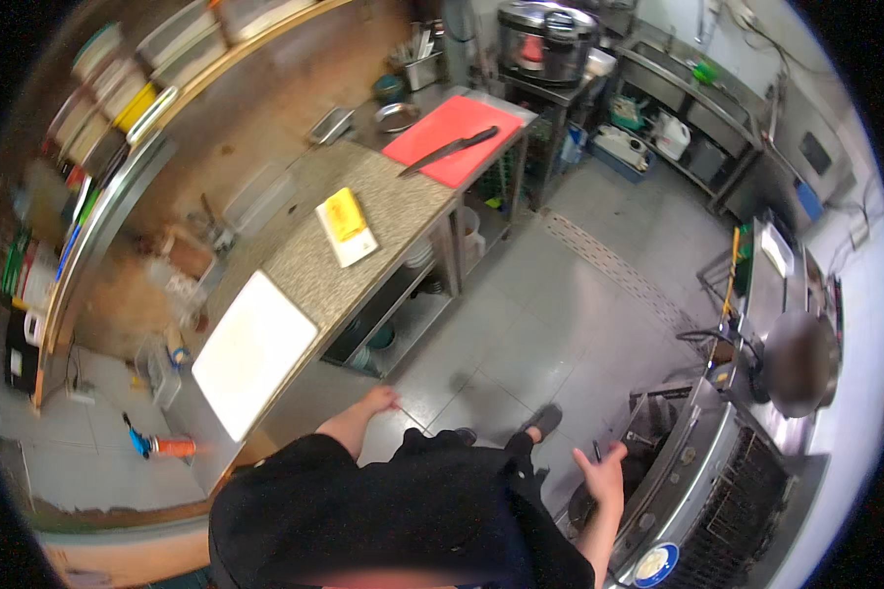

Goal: The person pours egg mixture into a rectangular tamagoyaki pan on a gas stove and uses chopsticks to fold the cooking egg into a roll. They repeat this process by adding more egg mixture and folding it over the existing roll to build a layered omelet.

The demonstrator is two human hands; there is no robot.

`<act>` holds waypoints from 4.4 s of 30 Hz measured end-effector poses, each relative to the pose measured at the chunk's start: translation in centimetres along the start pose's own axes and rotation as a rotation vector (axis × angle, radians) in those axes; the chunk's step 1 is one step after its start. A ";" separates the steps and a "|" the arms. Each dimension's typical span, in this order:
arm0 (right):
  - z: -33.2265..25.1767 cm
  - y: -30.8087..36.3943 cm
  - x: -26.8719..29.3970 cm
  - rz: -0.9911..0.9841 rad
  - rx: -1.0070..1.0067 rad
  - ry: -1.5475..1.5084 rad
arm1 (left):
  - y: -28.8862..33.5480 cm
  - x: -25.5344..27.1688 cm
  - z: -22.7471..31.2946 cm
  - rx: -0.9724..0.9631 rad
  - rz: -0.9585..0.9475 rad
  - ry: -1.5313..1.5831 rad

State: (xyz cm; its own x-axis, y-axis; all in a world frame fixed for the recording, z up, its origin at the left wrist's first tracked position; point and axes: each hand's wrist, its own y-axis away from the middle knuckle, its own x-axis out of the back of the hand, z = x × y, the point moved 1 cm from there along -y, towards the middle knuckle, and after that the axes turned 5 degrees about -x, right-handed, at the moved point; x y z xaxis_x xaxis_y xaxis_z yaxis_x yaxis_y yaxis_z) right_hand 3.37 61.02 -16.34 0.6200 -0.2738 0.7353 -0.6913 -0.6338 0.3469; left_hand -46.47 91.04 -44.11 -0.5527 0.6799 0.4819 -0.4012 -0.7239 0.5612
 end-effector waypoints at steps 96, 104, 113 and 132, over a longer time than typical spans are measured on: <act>52.5 259.2 -48.3 1.734 -1.736 0.004 | 174.0 -80.4 -65.2 -1.256 -1.299 -0.779; 78.5 273.7 -23.2 1.567 -1.300 0.290 | 201.7 -92.9 -47.4 -1.878 -0.574 -0.117; 123.2 283.2 3.9 1.310 -1.546 0.062 | 204.8 -99.0 -46.8 -1.627 0.027 -0.371; 134.7 288.9 19.5 1.971 -1.109 0.389 | 206.5 -95.2 -49.1 -1.400 0.253 -0.481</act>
State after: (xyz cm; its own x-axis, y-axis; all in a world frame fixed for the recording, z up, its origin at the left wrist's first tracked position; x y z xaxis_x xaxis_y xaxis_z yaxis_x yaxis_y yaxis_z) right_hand -134.26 -224.84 19.82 -0.8240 0.3447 0.4496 -0.1026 0.6896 -0.7169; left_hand -112.54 -128.88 -7.14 -0.5381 0.2945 0.7898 -0.8425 -0.1588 -0.5148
